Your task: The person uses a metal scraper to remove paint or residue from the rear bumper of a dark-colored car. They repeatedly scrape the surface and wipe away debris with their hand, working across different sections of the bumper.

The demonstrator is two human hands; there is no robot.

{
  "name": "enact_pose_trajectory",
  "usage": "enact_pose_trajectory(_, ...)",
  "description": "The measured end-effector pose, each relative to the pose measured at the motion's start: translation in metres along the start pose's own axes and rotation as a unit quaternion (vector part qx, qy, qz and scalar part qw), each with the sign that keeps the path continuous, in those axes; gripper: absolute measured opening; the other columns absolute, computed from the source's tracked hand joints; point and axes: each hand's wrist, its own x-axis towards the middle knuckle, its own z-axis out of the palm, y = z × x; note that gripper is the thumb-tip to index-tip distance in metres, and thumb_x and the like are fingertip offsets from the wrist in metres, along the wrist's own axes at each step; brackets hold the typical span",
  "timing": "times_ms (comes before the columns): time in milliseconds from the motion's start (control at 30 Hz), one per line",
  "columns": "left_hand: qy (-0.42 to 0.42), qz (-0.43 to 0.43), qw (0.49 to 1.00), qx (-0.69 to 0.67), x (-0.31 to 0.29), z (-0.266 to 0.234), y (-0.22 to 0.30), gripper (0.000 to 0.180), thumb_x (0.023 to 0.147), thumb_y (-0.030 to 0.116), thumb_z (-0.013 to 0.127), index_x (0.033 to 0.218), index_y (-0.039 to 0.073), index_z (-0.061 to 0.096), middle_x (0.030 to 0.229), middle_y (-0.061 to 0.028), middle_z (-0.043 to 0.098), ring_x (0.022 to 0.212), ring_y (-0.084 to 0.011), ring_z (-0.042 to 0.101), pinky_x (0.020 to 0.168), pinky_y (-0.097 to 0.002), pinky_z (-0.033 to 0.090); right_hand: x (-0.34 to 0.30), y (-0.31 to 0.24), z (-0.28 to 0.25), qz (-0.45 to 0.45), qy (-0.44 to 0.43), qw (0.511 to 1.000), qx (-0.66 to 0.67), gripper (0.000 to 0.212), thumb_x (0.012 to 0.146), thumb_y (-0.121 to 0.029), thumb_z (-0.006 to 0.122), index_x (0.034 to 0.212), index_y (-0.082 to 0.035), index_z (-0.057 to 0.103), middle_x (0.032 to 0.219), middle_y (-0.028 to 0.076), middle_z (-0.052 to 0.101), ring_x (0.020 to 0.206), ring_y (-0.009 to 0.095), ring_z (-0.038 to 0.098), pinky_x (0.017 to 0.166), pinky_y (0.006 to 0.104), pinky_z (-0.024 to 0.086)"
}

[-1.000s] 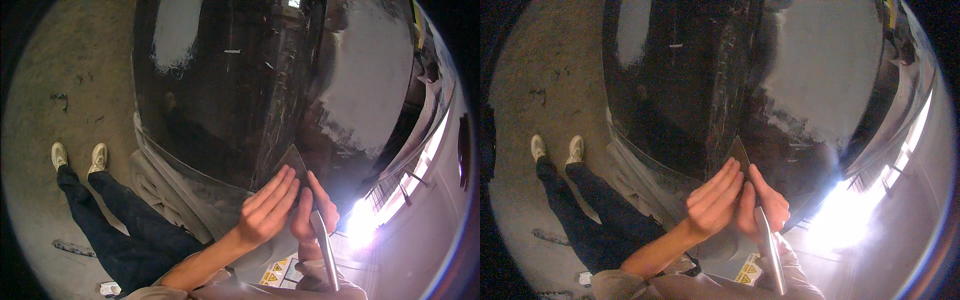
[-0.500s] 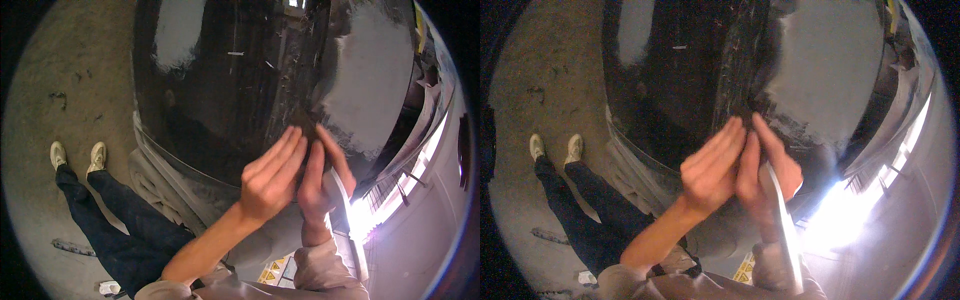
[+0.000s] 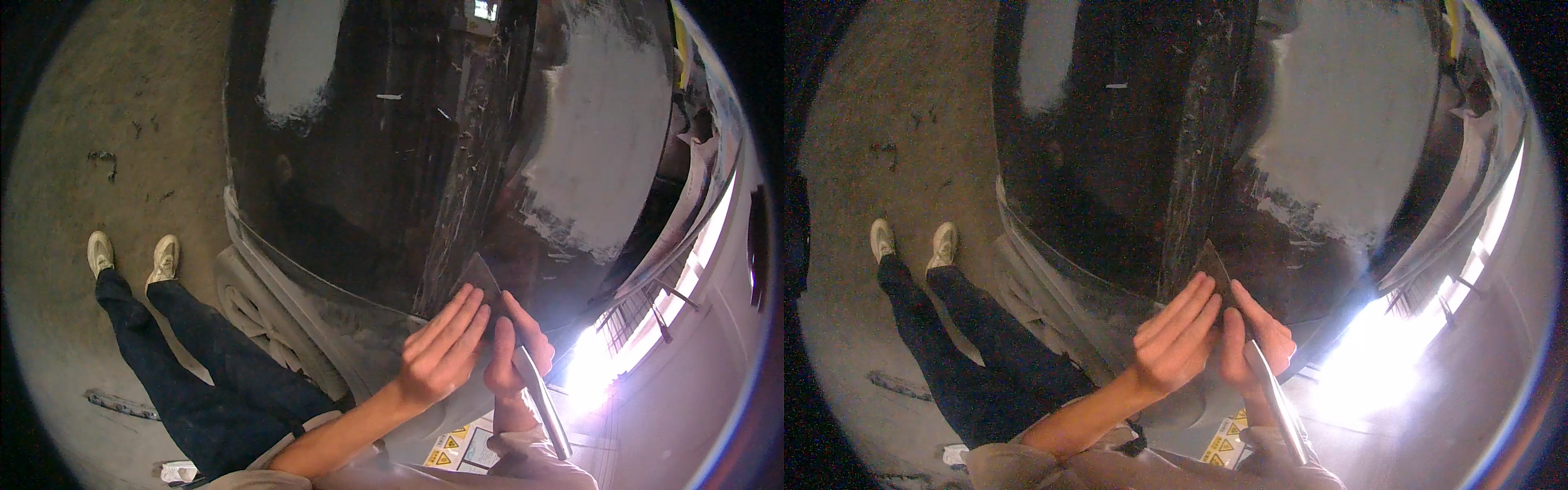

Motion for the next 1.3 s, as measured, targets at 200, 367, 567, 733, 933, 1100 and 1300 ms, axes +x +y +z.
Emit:
enact_pose_trajectory(200, -0.004, 0.014, 0.999, 0.04, 0.009, 0.002, -0.009, 0.033, 0.08, -0.009, 0.074, 0.113, -0.014, 0.074, 0.123, -0.0305, 0.073, 0.118, -0.0427, 0.072, 0.097, -0.0431, 0.061, 0.016, -0.012, 0.008, 0.01, 0.004, 1.0, -0.01, 0.028, 0.096, 0.003, 0.066, 0.122, 0.006, 0.075, 0.108, 0.021, 0.079, 0.094, 0.025, 0.079, 0.085, 0.0329, 0.06)
enact_pose_trajectory(367, 0.03, 0.054, 0.995, 0.075, 0.049, 0.004, -0.026, 0.032, 0.086, -0.007, 0.069, 0.117, -0.011, 0.075, 0.126, -0.0261, 0.073, 0.121, -0.0389, 0.072, 0.097, -0.0417, 0.061, 0.062, -0.015, 0.029, 0.012, 0.057, 0.998, 0.016, 0.028, 0.096, 0.002, 0.069, 0.123, 0.001, 0.076, 0.105, 0.02, 0.08, 0.092, 0.023, 0.079, 0.082, 0.0307, 0.059)
enact_pose_trajectory(567, 0.052, 0.078, 0.992, 0.09, 0.092, 0.0, -0.034, 0.032, 0.087, -0.002, 0.073, 0.118, -0.009, 0.075, 0.128, -0.0265, 0.072, 0.122, -0.0388, 0.071, 0.095, -0.041, 0.062, 0.101, -0.016, 0.028, -0.014, 0.051, 0.996, 0.076, 0.028, 0.097, -0.002, 0.071, 0.125, -0.001, 0.076, 0.105, 0.018, 0.08, 0.093, 0.012, 0.074, 0.082, 0.0269, 0.057)
enact_pose_trajectory(733, 0.003, 0.046, 0.997, 0.062, 0.029, -0.014, -0.008, 0.034, 0.085, -0.006, 0.069, 0.119, -0.009, 0.075, 0.131, -0.0282, 0.07, 0.125, -0.0417, 0.069, 0.098, -0.0426, 0.06, 0.053, -0.024, -0.002, 0.049, -0.059, 0.994, 0.074, 0.03, 0.095, -0.002, 0.065, 0.122, 0.004, 0.076, 0.108, 0.019, 0.08, 0.097, 0.02, 0.076, 0.091, 0.0307, 0.056)
enact_pose_trajectory(933, -0.022, -0.023, 0.999, 0.028, -0.015, -0.006, 0.009, 0.036, 0.084, -0.009, 0.07, 0.119, -0.011, 0.074, 0.133, -0.0284, 0.069, 0.127, -0.0418, 0.068, 0.101, -0.0442, 0.059, 0.009, -0.008, -0.01, -0.004, -0.062, 0.998, 0.011, 0.033, 0.087, 0.003, 0.069, 0.119, 0.004, 0.077, 0.099, 0.022, 0.08, 0.081, 0.025, 0.079, 0.075, 0.0318, 0.059)
enact_pose_trajectory(1100, -0.02, -0.047, 0.999, 0.011, -0.022, -0.001, 0.014, 0.037, 0.084, -0.009, 0.07, 0.12, -0.013, 0.073, 0.132, -0.03, 0.069, 0.127, -0.0412, 0.068, 0.102, -0.0446, 0.059, -0.008, -0.009, -0.01, -0.019, -0.053, 0.998, -0.042, 0.033, 0.086, 0.009, 0.068, 0.118, 0.005, 0.077, 0.098, 0.025, 0.079, 0.08, 0.028, 0.08, 0.074, 0.0329, 0.061)
enact_pose_trajectory(1300, -0.023, -0.01, 0.999, 0.038, -0.016, -0.002, 0.007, 0.034, 0.084, -0.01, 0.066, 0.117, -0.013, 0.074, 0.127, -0.0288, 0.072, 0.125, -0.0406, 0.069, 0.097, -0.042, 0.061, 0.0, -0.021, -0.007, -0.002, -0.067, 0.997, -0.042, 0.033, 0.088, 0.009, 0.067, 0.12, 0.008, 0.075, 0.103, 0.025, 0.079, 0.088, 0.03, 0.081, 0.08, 0.0349, 0.062)
